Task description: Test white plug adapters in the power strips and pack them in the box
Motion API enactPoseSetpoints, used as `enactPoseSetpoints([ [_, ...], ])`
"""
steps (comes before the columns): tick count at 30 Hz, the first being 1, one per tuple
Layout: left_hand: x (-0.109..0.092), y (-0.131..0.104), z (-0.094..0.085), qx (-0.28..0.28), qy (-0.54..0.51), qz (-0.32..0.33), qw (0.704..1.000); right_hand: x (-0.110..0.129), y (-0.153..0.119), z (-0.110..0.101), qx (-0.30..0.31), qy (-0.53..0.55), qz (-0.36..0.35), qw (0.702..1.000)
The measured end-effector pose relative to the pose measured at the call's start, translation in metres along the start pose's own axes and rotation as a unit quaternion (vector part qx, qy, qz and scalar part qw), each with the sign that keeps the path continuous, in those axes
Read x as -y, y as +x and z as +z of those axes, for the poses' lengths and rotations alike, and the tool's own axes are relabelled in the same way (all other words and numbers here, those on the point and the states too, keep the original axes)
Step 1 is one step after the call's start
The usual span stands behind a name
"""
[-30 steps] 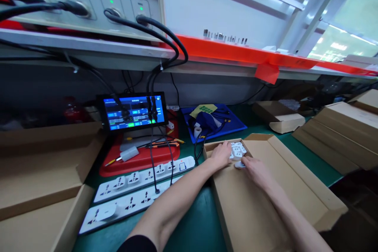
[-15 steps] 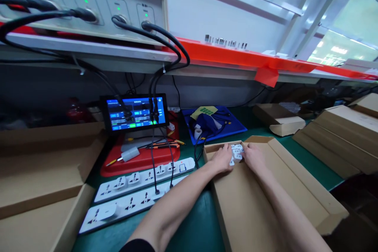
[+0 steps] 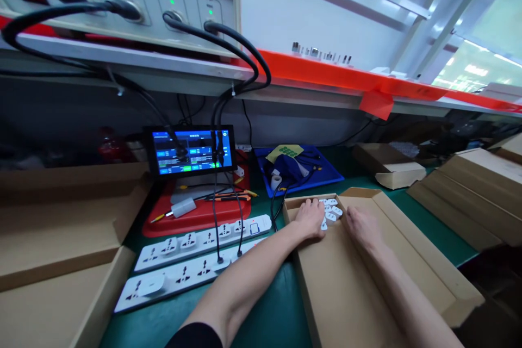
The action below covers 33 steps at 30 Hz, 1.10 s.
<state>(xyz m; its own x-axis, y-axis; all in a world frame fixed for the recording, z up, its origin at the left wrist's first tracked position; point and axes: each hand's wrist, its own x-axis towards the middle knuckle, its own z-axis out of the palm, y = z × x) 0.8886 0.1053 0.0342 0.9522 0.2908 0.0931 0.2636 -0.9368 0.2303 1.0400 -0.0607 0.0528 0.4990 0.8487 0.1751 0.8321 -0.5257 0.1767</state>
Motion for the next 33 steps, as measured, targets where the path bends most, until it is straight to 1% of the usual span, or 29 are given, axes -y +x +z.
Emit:
enactPoseSetpoints([
  [2,0.000,0.001,0.000,-0.003,-0.003,0.000,1.000,0.002,0.001,-0.002,-0.007,-0.003,-0.030,1.000],
  [4,-0.001,0.001,0.000,0.003,-0.009,-0.006,1.000,0.008,0.006,-0.001,-0.010,-0.016,-0.040,0.999],
  [8,-0.002,0.001,-0.004,0.019,-0.014,-0.005,1.000,0.020,0.019,0.006,-0.003,-0.024,-0.007,1.000],
  [11,-0.003,-0.005,-0.021,0.022,-0.009,0.004,1.000,0.016,0.020,0.002,-0.002,-0.015,0.007,1.000],
  [13,-0.003,-0.018,-0.041,0.004,-0.010,0.006,1.000,0.007,0.012,-0.006,-0.005,-0.013,0.008,1.000],
  [14,-0.004,-0.028,-0.052,-0.013,-0.013,0.008,1.000,0.002,0.005,-0.010,-0.007,-0.012,0.002,1.000],
  [16,-0.008,-0.057,-0.075,-0.052,-0.027,0.012,0.998,-0.004,-0.009,-0.017,-0.006,0.004,-0.026,1.000],
  [18,-0.013,-0.098,-0.095,-0.077,-0.047,0.022,0.996,-0.003,-0.021,-0.018,0.011,0.037,-0.075,0.996],
  [19,-0.015,-0.122,-0.103,-0.075,-0.056,0.023,0.995,0.000,-0.025,-0.016,0.022,0.053,-0.099,0.993],
  [20,-0.016,-0.148,-0.108,-0.062,-0.062,0.023,0.996,0.004,-0.026,-0.013,0.034,0.063,-0.119,0.990],
  [22,-0.014,-0.201,-0.113,-0.007,-0.060,0.008,0.998,0.012,-0.023,-0.005,0.048,0.066,-0.137,0.987],
  [23,-0.011,-0.227,-0.112,0.029,-0.052,-0.002,0.998,0.015,-0.019,0.000,0.047,0.061,-0.136,0.988],
  [25,0.001,-0.275,-0.104,0.099,-0.022,-0.022,0.995,0.019,-0.007,0.007,0.033,0.050,-0.132,0.989],
  [27,0.017,-0.316,-0.091,0.156,0.022,-0.042,0.987,0.019,0.008,0.011,0.023,0.036,-0.138,0.989],
  [28,0.024,-0.331,-0.084,0.175,0.044,-0.055,0.982,0.019,0.016,0.012,0.027,0.027,-0.146,0.988],
  [30,0.036,-0.353,-0.071,0.196,0.076,-0.085,0.974,0.020,0.031,0.012,0.052,0.004,-0.164,0.985],
  [31,0.040,-0.359,-0.066,0.201,0.081,-0.097,0.971,0.021,0.036,0.011,0.066,-0.008,-0.171,0.983],
  [33,0.045,-0.364,-0.060,0.201,0.078,-0.108,0.971,0.026,0.044,0.007,0.081,-0.030,-0.184,0.979],
])
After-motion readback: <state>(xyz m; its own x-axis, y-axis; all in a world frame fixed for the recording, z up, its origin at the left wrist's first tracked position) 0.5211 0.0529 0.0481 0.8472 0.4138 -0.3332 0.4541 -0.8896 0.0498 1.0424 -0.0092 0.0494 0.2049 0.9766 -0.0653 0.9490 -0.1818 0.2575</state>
